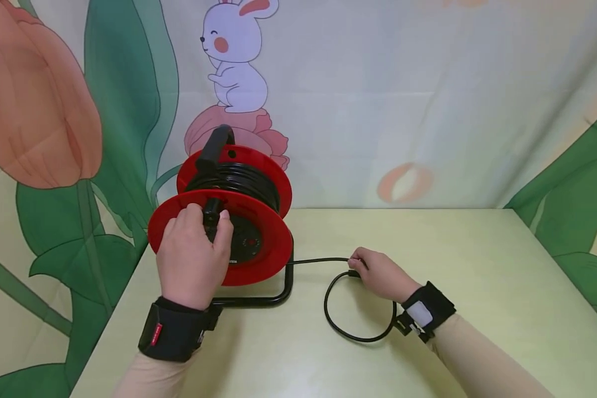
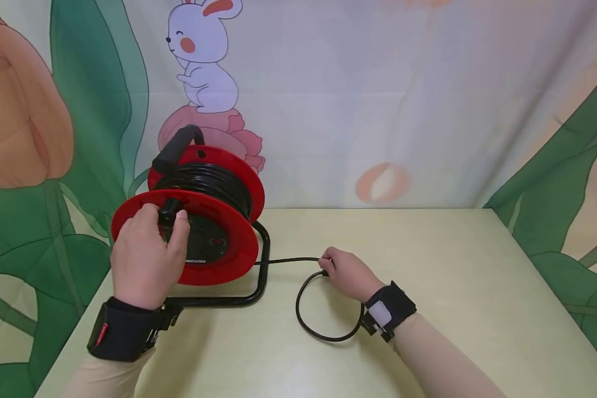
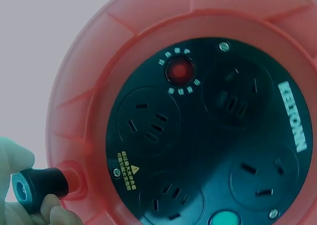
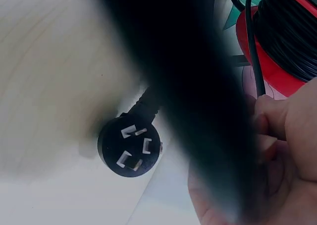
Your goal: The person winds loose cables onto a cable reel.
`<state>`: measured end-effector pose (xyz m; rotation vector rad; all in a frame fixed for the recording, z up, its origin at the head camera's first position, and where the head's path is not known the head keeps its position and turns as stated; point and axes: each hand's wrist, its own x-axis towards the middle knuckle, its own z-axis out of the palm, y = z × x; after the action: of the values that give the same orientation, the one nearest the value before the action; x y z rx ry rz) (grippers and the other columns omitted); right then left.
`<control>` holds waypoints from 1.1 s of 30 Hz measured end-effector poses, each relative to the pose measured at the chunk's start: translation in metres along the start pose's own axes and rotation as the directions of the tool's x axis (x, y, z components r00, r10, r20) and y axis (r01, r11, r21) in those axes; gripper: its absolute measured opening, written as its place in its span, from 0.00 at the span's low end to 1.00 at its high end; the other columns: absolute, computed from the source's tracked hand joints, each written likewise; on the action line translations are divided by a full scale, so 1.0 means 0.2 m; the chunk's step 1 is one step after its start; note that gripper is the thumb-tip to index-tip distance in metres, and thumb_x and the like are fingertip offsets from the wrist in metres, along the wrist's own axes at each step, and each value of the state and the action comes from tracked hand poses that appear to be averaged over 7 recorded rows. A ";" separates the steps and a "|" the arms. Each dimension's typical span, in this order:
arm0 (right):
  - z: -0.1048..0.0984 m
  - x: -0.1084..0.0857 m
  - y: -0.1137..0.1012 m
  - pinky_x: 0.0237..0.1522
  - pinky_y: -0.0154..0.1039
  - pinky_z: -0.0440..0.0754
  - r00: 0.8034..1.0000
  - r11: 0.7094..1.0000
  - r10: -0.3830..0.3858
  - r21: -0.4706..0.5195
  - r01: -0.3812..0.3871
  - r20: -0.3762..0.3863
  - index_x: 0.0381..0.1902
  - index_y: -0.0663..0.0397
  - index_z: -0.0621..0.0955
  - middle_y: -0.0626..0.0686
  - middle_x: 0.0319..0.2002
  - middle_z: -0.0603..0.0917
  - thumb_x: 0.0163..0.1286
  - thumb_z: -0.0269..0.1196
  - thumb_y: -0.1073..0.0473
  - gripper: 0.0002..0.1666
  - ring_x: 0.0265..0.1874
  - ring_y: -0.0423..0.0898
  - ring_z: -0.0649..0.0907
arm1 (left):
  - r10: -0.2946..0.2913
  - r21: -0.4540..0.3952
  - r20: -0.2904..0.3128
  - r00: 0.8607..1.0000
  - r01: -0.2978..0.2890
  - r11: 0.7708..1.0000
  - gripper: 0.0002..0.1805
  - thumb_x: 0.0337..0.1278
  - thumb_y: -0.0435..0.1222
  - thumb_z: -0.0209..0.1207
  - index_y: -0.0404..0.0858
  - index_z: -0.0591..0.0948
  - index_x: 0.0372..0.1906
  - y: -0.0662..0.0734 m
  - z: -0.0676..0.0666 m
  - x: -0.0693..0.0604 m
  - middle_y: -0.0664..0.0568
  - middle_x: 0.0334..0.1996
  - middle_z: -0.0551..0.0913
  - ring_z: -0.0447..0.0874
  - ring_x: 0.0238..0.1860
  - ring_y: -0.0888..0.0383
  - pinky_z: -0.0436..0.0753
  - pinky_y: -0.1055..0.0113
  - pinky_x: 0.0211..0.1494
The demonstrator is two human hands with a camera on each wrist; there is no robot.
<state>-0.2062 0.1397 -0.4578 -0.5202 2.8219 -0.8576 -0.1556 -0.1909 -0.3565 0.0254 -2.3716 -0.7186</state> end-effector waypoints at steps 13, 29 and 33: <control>-0.01 0.00 -0.02 0.30 0.39 0.71 0.999 1.000 0.029 -0.011 -0.029 0.021 0.40 0.56 0.77 0.49 0.28 0.75 0.76 0.52 0.56 0.09 0.25 0.43 0.73 | 0.046 -0.016 0.003 0.999 -0.046 0.999 0.16 0.62 0.46 0.56 0.35 0.71 0.34 0.04 0.05 -0.03 0.44 0.25 0.73 0.71 0.27 0.48 0.75 0.53 0.28; -0.03 -0.03 0.05 0.24 0.38 0.67 0.998 0.998 0.057 0.011 -0.057 0.010 0.41 0.53 0.76 0.49 0.25 0.72 0.77 0.51 0.54 0.10 0.20 0.42 0.68 | 0.184 -0.029 0.090 0.979 -0.182 0.983 0.17 0.61 0.47 0.57 0.37 0.71 0.29 0.17 0.26 -0.17 0.50 0.20 0.72 0.69 0.23 0.52 0.71 0.61 0.23; -0.03 -0.04 0.05 0.24 0.38 0.66 0.999 0.999 0.045 0.022 -0.046 0.025 0.43 0.53 0.76 0.48 0.25 0.71 0.77 0.50 0.53 0.11 0.20 0.41 0.67 | 0.171 -0.013 0.118 0.978 -0.171 0.985 0.17 0.60 0.47 0.59 0.37 0.72 0.29 0.19 0.30 -0.21 0.50 0.21 0.73 0.70 0.24 0.52 0.73 0.61 0.23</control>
<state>-0.2036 0.1529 -0.4586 -0.4585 2.7874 -0.8674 -0.1525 -0.1222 -0.3995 -0.2258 -2.4490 -0.6565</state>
